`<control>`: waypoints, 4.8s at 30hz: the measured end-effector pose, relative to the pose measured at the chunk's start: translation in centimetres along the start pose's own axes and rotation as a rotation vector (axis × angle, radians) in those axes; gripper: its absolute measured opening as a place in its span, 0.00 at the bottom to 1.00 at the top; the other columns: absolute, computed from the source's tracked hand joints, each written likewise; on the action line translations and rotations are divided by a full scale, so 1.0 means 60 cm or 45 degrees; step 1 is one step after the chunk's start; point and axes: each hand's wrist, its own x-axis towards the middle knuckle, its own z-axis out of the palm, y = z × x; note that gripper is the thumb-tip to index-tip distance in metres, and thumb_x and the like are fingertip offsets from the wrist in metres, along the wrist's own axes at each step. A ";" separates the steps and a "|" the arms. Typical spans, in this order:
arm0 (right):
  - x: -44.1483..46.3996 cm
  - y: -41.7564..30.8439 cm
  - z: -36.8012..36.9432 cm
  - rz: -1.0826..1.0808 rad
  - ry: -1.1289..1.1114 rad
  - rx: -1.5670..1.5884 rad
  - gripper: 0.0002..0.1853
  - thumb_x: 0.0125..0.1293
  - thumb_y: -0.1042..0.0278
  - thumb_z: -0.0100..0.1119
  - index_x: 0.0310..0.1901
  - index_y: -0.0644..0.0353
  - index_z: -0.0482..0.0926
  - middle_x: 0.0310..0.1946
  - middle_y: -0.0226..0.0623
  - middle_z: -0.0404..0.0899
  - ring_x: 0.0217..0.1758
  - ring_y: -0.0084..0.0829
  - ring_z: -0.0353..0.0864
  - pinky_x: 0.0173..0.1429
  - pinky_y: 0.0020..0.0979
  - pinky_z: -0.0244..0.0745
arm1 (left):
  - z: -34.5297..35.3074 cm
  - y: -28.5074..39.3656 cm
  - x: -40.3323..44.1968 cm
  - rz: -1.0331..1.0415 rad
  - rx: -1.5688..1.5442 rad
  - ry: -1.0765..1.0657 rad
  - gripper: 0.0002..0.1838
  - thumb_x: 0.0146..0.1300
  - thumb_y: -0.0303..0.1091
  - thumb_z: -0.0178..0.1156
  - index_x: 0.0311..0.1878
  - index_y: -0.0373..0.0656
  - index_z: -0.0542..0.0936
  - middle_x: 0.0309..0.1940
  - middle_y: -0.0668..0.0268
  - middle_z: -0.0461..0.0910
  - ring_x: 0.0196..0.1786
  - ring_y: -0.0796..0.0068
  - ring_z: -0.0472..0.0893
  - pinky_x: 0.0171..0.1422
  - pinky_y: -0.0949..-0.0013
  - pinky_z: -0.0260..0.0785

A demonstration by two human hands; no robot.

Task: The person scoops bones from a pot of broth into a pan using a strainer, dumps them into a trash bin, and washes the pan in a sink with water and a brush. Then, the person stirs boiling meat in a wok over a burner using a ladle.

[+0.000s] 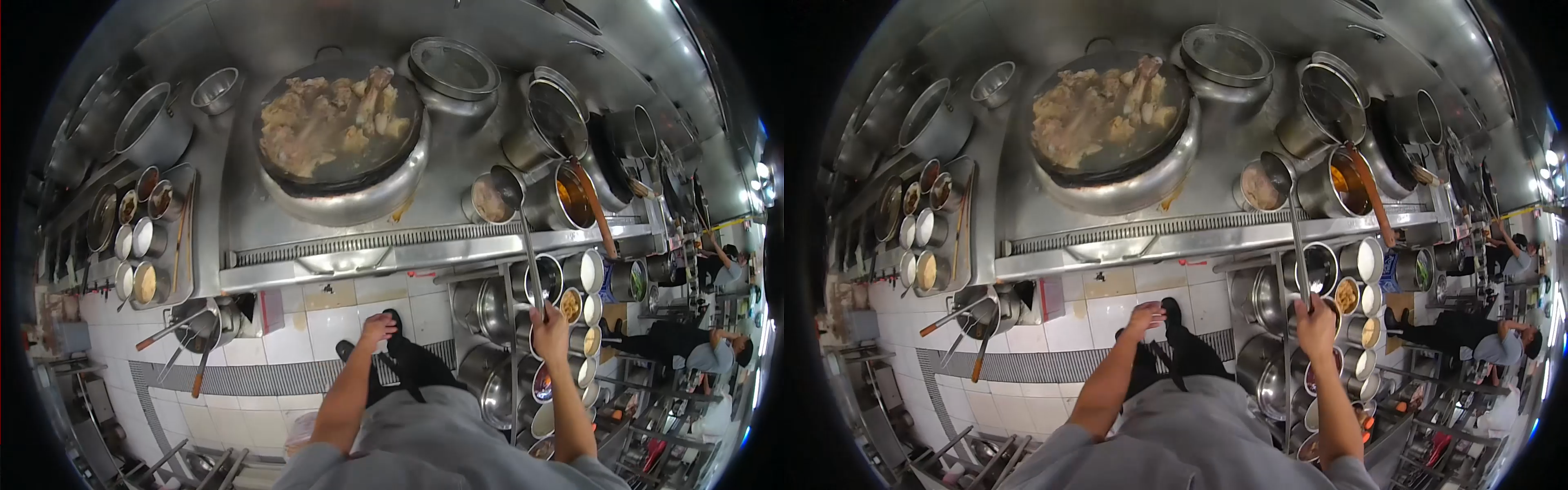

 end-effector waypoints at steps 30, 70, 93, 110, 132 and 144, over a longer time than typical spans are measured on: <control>0.532 -0.120 -0.075 0.609 -0.591 1.965 0.10 0.68 0.65 0.56 0.42 0.63 0.77 0.21 0.27 0.72 0.14 0.14 0.62 0.14 0.16 0.56 | -0.273 -0.126 -0.049 0.126 -0.358 0.405 0.14 0.60 0.29 0.60 0.50 0.39 0.77 0.38 0.62 0.83 0.35 0.70 0.82 0.35 0.69 0.75; 0.557 -0.430 0.023 0.479 -1.246 1.987 0.12 0.67 0.68 0.56 0.41 0.70 0.69 0.23 0.28 0.72 0.17 0.15 0.69 0.18 0.16 0.64 | -0.278 -0.353 -0.352 -0.037 -0.467 0.873 0.21 0.64 0.39 0.58 0.58 0.42 0.71 0.35 0.63 0.81 0.33 0.71 0.82 0.29 0.68 0.67; 0.762 -0.167 0.121 0.284 -0.514 1.102 0.14 0.66 0.63 0.56 0.36 0.70 0.78 0.26 0.44 0.79 0.24 0.34 0.80 0.28 0.33 0.75 | -0.184 -0.340 -0.359 -0.083 -0.427 0.954 0.22 0.63 0.39 0.59 0.58 0.42 0.70 0.37 0.63 0.82 0.34 0.72 0.82 0.31 0.68 0.67; 0.612 -0.262 -0.017 0.778 -1.304 2.418 0.18 0.72 0.64 0.50 0.53 0.72 0.66 0.23 0.30 0.73 0.17 0.17 0.69 0.17 0.17 0.64 | -0.222 -0.318 -0.342 -0.084 -0.356 0.896 0.22 0.61 0.38 0.59 0.57 0.40 0.72 0.36 0.63 0.82 0.33 0.72 0.82 0.27 0.71 0.66; 0.244 -0.510 0.058 -0.242 -0.856 0.996 0.14 0.65 0.63 0.59 0.39 0.70 0.78 0.18 0.28 0.70 0.12 0.18 0.66 0.15 0.26 0.58 | -0.275 -0.414 -0.358 -0.151 -0.437 0.813 0.25 0.62 0.40 0.58 0.61 0.41 0.69 0.39 0.62 0.82 0.36 0.67 0.82 0.33 0.62 0.69; 0.200 -0.526 0.090 -0.505 -0.621 0.251 0.18 0.60 0.61 0.59 0.46 0.65 0.79 0.37 0.57 0.81 0.46 0.56 0.80 0.52 0.46 0.74 | -0.318 -0.338 -0.360 0.086 -0.482 0.899 0.19 0.63 0.36 0.58 0.56 0.40 0.72 0.33 0.66 0.81 0.32 0.73 0.81 0.28 0.71 0.65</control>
